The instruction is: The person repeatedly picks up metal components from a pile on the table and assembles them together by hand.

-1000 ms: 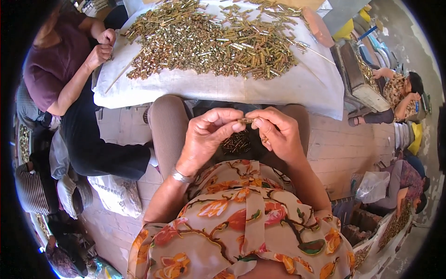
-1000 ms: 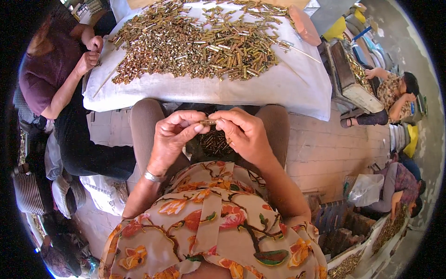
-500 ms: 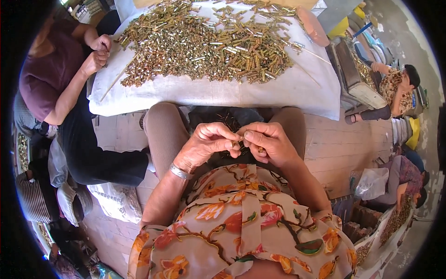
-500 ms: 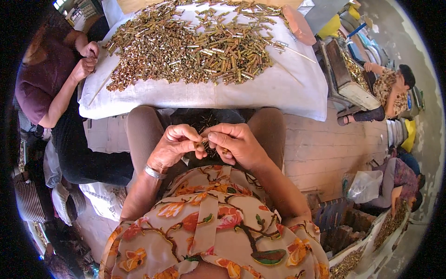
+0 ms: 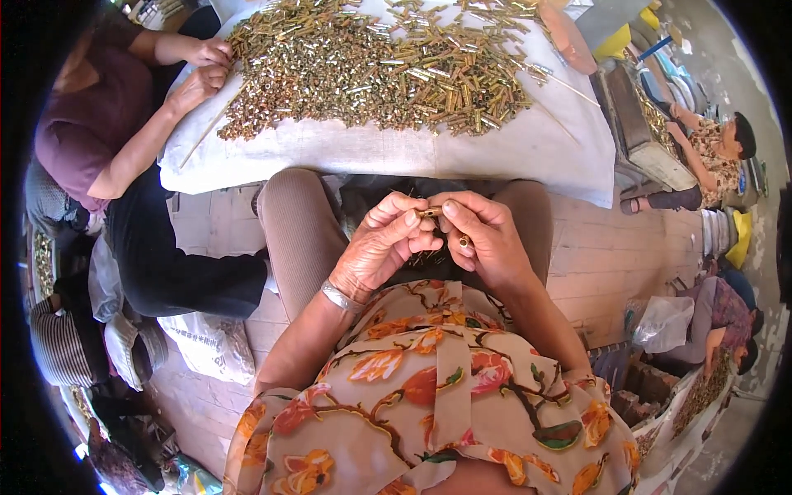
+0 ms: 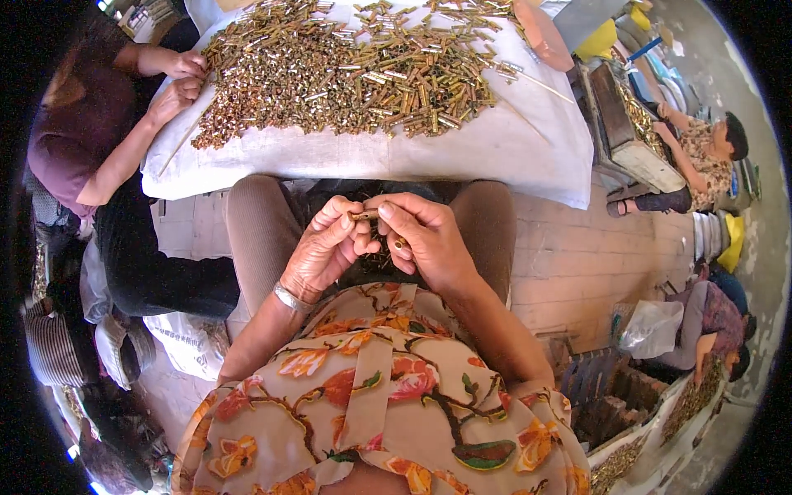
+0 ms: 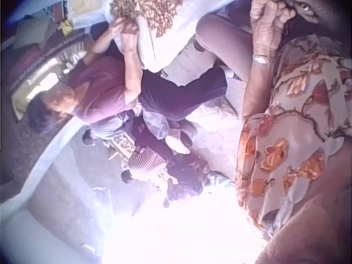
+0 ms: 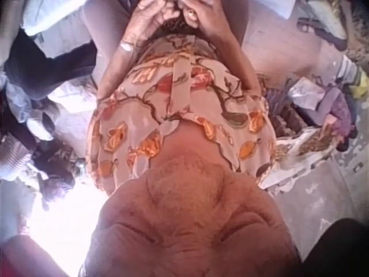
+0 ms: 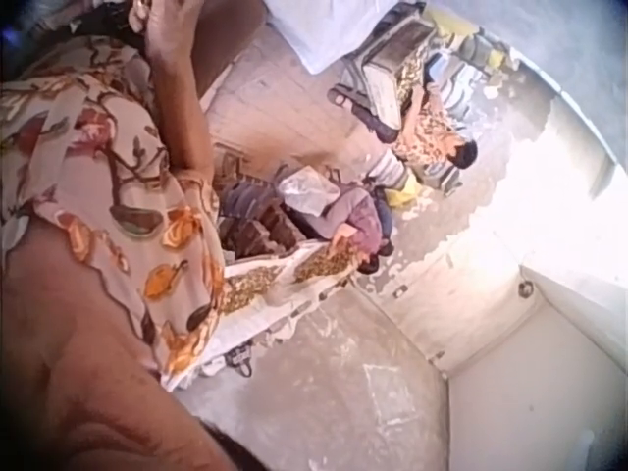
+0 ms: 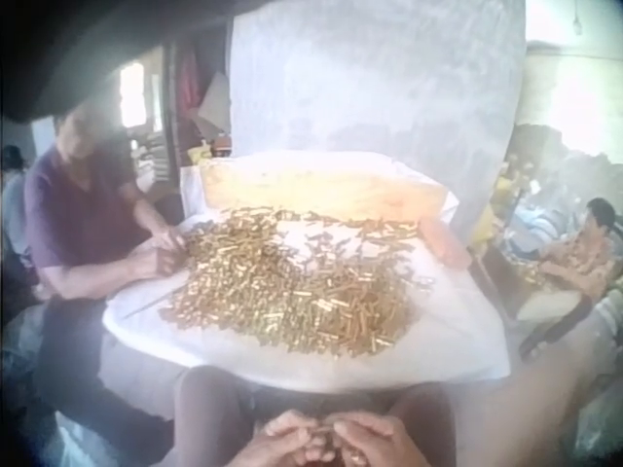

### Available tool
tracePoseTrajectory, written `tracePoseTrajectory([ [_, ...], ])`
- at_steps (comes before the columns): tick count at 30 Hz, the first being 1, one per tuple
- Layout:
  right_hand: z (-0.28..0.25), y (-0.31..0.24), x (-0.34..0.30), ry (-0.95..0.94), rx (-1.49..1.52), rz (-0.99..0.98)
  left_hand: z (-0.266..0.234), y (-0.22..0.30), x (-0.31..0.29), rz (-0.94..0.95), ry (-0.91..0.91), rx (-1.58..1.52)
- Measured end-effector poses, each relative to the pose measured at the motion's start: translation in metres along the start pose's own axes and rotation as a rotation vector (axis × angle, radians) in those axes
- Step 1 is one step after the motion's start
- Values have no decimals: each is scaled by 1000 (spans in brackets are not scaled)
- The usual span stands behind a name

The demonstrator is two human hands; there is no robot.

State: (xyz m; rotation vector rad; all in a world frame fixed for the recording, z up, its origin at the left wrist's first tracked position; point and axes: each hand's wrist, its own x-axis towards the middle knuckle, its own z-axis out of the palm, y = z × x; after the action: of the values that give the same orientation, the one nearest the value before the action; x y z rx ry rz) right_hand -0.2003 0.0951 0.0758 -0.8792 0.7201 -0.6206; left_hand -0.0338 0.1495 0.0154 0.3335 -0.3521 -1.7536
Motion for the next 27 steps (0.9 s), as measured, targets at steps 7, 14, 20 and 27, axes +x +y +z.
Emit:
tracePoseTrajectory([
  [7,-6,6,-1,22,-486,-321,7,-1,0,2,96,31],
  [14,4,4,-4,61,-365,-180,4,8,0,85,144,303],
  [20,13,3,-1,98,-237,-94,5,-2,3,156,159,169],
  [27,9,1,4,72,-350,-99,-1,-5,0,98,144,20],
])
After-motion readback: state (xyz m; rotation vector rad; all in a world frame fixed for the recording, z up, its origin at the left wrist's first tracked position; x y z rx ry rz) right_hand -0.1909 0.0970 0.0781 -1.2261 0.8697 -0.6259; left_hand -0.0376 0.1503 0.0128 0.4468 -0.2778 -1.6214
